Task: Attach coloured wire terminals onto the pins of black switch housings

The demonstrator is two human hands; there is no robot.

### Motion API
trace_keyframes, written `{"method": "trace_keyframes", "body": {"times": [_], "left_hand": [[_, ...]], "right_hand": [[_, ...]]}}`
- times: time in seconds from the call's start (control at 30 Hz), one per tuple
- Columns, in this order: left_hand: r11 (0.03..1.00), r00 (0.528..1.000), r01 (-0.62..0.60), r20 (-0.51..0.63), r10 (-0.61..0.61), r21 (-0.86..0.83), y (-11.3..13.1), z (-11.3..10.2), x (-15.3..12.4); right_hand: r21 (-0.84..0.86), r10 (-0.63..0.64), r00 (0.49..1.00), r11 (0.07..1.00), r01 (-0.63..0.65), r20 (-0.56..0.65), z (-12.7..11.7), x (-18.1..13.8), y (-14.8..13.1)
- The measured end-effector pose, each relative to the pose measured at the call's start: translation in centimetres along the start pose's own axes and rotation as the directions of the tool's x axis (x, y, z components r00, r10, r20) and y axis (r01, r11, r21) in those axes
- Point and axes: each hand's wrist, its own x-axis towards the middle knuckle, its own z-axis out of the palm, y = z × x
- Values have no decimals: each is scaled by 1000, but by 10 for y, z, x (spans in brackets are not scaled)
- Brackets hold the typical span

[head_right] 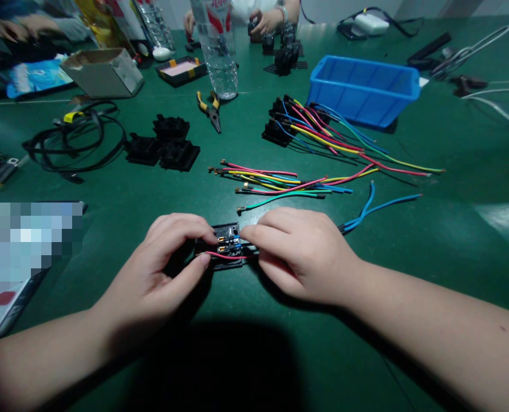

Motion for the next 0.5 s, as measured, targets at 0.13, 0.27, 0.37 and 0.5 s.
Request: {"method": "trace_keyframes", "body": {"times": [0.13,0.27,0.37,0.5], "left_hand": [[1000,1000,7,5,-7,16,0,0,1],[999,1000,17,18,-17,27,0,-1,1],[999,1000,19,13,-19,33,1,0,1],[999,1000,15,11,-15,35,1,0,1]], "right_hand": [[4,-14,1000,1000,14,15,0,0,-1],[15,-20,999,1000,19,42,0,1,-2],[12,-18,999,1000,17,48,0,1,-2],[15,-17,998,1000,16,54,-1,1,-2]]}}
